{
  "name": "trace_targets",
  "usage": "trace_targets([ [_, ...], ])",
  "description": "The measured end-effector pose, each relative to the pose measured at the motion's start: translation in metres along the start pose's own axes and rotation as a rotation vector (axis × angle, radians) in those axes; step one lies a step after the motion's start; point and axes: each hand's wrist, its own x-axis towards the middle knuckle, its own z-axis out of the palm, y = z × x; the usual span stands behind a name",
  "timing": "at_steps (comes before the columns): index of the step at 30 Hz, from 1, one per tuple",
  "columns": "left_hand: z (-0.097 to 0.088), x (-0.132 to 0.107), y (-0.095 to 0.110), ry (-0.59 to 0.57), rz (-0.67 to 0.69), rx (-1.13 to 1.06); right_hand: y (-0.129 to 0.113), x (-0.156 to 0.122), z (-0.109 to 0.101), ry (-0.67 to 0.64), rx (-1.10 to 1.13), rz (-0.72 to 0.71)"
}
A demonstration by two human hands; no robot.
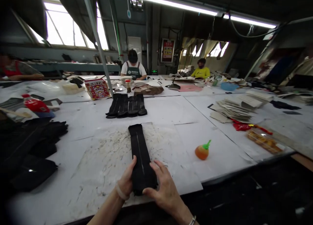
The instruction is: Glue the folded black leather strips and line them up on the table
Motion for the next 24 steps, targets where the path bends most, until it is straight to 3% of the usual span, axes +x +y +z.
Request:
trace_targets([
  [4,-0.002,0.006,-0.009,-0.015,-0.007,0.008,-0.01,-0.01,0.004,-0.052,-0.264,-0.105],
  [11,0.0,0.019,-0.018,0.017,0.048,-0.043,-0.012,0.004,0.03,0.127,-0.425,-0.102],
  [18,0.004,0.019,-0.017,0.009,0.054,-0.122,0.009,0.024,0.039,0.403,-0.279,0.092],
  [21,0.005,0.015,-0.02,0.016,0.075,-0.059,0.012,0.028,0.039,0.427,-0.238,0.139],
  [24,0.005,0.014,-0.023,0.101,0.104,0.081,0.016,0.029,0.038,0.43,-0.191,0.164],
])
